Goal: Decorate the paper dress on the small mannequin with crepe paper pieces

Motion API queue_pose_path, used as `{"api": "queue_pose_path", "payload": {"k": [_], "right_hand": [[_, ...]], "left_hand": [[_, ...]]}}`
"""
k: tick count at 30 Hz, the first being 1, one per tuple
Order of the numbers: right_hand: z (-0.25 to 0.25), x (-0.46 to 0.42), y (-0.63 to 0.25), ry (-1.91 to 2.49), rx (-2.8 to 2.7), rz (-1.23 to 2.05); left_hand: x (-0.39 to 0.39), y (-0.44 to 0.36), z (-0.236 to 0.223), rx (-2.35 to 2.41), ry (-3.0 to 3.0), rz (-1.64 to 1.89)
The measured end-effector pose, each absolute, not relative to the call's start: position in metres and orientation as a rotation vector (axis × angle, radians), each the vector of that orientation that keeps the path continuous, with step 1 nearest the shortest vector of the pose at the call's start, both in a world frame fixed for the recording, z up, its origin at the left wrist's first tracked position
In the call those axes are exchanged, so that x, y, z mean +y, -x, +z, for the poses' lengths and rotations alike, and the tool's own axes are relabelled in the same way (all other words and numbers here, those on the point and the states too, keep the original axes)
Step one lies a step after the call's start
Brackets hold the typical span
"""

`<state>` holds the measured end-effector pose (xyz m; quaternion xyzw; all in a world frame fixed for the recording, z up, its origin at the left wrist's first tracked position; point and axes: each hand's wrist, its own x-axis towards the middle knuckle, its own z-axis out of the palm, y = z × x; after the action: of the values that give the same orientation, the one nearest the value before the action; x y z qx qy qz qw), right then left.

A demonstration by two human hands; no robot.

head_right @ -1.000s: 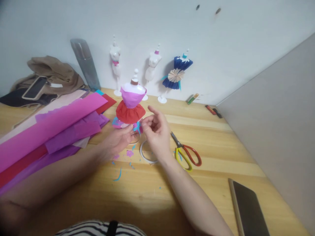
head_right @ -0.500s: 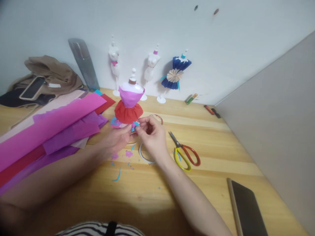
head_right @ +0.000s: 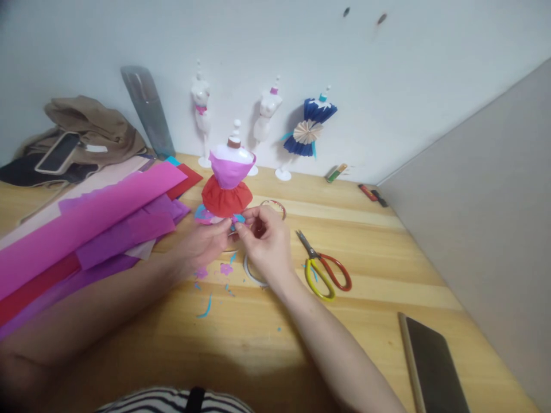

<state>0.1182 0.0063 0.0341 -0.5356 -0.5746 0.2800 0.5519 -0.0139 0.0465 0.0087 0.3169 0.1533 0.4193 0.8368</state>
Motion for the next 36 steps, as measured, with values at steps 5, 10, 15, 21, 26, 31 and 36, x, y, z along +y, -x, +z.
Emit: {"api": "queue_pose_path", "payload": {"k": [5,10,15,21,26,31,36], "right_hand": [[0.035,0.005,-0.119,1.29,-1.394,0.616],[0.036,0.004,-0.12,1.316,-1.448,0.496],[0.037,0.003,-0.118,1.323,-1.485,0.436],[0.039,0.004,-0.117,1.282,-1.473,0.493],[0.044,0.003,-0.119,1.234,-1.516,0.551],[0.044,0.004,-0.119,1.198,-1.469,0.656],[0.04,0.008,-0.119,1.24,-1.377,0.726]], "left_hand": [[0.047,0.014,0.003,0.295,-0.706,0.892],[0.047,0.014,0.003,0.289,-0.718,0.895],[0.047,0.014,0.006,0.284,-0.737,0.907],[0.046,0.014,0.005,0.288,-0.745,0.898],[0.046,0.014,0.005,0.326,-0.714,0.898],[0.049,0.015,0.002,0.332,-0.725,0.888],[0.051,0.015,-0.001,0.345,-0.732,0.884]]}}
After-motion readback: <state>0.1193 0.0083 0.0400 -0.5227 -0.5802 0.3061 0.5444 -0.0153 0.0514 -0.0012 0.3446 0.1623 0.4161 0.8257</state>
